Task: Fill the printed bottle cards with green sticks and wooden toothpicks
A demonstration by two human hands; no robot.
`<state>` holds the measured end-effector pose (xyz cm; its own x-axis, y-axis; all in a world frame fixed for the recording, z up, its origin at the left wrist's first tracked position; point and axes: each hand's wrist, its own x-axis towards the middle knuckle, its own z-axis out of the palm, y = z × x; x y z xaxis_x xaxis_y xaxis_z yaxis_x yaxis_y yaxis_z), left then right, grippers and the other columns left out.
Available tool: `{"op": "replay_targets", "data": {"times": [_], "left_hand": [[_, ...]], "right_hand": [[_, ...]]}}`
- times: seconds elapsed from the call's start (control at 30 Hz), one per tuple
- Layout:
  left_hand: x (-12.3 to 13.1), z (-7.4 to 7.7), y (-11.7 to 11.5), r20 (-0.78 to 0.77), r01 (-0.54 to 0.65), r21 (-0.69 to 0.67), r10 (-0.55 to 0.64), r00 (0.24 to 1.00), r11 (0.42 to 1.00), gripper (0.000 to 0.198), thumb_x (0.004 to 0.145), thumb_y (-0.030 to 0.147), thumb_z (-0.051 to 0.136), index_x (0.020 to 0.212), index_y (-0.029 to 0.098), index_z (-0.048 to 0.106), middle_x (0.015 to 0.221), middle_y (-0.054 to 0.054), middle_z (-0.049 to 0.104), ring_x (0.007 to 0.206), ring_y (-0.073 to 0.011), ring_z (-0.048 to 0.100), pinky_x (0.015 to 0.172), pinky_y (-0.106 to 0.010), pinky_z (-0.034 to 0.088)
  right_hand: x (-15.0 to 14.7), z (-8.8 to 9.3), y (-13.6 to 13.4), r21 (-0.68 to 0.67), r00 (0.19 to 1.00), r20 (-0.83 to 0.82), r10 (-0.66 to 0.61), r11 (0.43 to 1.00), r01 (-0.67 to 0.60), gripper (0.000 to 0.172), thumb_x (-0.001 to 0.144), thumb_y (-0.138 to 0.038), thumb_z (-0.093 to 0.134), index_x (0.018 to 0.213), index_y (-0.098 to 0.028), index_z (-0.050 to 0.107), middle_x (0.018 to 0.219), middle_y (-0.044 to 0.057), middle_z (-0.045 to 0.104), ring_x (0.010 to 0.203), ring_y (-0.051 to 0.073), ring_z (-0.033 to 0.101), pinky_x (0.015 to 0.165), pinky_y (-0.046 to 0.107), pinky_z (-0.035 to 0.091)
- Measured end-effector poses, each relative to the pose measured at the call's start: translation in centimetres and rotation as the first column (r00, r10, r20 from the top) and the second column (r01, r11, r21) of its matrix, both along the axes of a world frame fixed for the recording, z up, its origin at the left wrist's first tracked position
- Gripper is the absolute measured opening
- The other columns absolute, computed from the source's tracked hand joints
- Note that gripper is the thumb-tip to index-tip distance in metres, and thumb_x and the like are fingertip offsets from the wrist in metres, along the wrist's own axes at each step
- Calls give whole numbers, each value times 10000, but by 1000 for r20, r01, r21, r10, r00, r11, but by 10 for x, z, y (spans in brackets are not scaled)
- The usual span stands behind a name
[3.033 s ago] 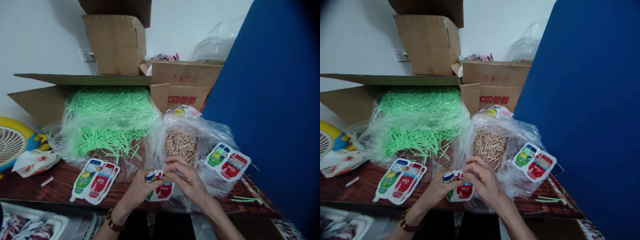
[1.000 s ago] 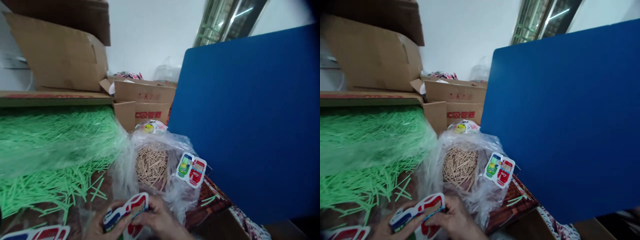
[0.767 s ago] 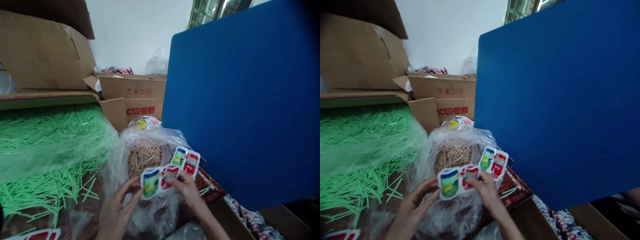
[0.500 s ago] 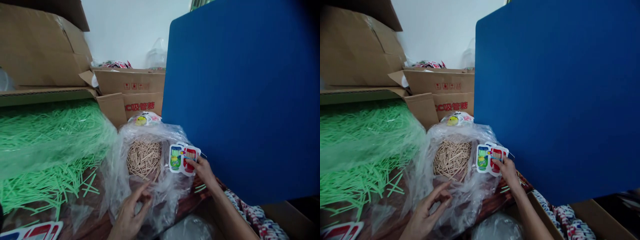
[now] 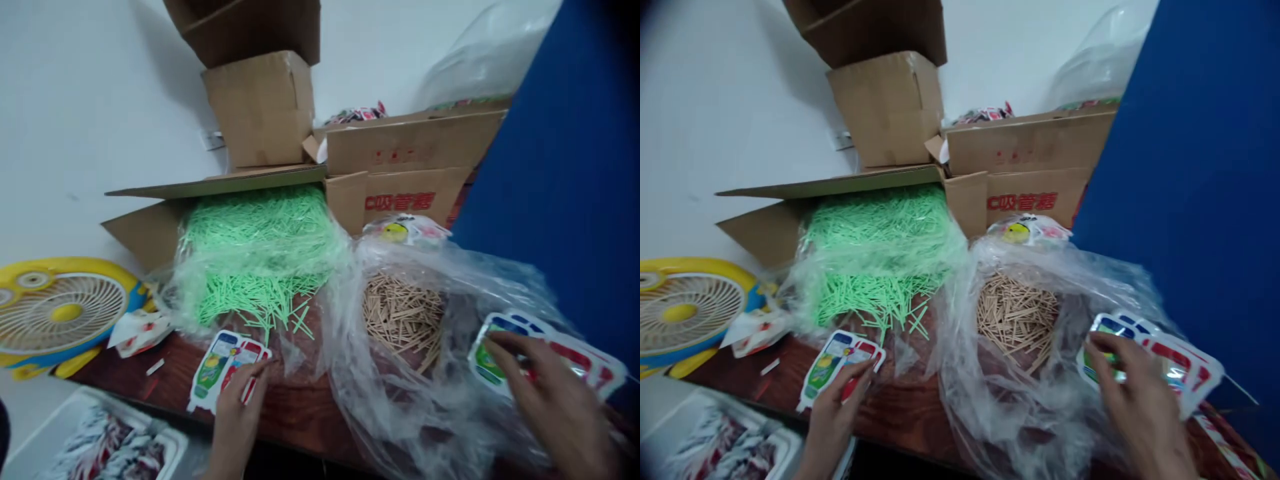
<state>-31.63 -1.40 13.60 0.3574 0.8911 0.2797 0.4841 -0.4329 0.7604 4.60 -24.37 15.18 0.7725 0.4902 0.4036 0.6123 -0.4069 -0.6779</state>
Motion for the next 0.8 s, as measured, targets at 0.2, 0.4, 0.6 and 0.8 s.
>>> {"op": "replay_targets", "data": {"times": [0.2, 0.4, 0.6, 0.8], "left_hand": [[-77, -25, 64, -270, -249, 177, 291, 918, 952, 399, 789, 442, 518, 1017, 155, 675, 1044, -140, 672, 1010, -328, 592, 917, -484, 441], [-102, -41, 82, -503, -381, 78, 367, 783, 921, 474, 825, 433, 484, 1227, 198, 577, 1192, -154, 588, 1080, -360, 539, 862, -506, 441], [-99, -41, 86, -420, -357, -24, 314, 851, 934, 476, 866, 457, 433, 1232, 176, 548, 1225, -152, 570, 1140, -347, 521, 904, -502, 420], [-93, -41, 90, -413, -340, -15, 304, 859, 940, 467, 874, 438, 440, 1255, 182, 523, 1213, -147, 573, 1131, -351, 510, 891, -534, 403]], "right_hand": [[-119, 42, 174, -325, 668, 61, 742, 647, -689, 229, 922, -270, 398, 982, -216, 613, 1044, 57, 637, 993, 196, 573, 872, 329, 442], [-167, 7, 294, -537, 750, -29, 661, 622, -570, 215, 871, -211, 467, 888, -158, 674, 926, 108, 693, 877, 202, 646, 749, 285, 451], [-190, -26, 332, -637, 910, 30, 413, 710, -301, 472, 760, -424, 637, 1089, -86, 611, 1088, 218, 641, 1029, 327, 590, 866, 433, 404], [-199, -36, 334, -659, 934, 78, 348, 721, -214, 508, 746, -423, 649, 1085, -48, 597, 1062, 251, 636, 1020, 351, 583, 858, 451, 375]]}}
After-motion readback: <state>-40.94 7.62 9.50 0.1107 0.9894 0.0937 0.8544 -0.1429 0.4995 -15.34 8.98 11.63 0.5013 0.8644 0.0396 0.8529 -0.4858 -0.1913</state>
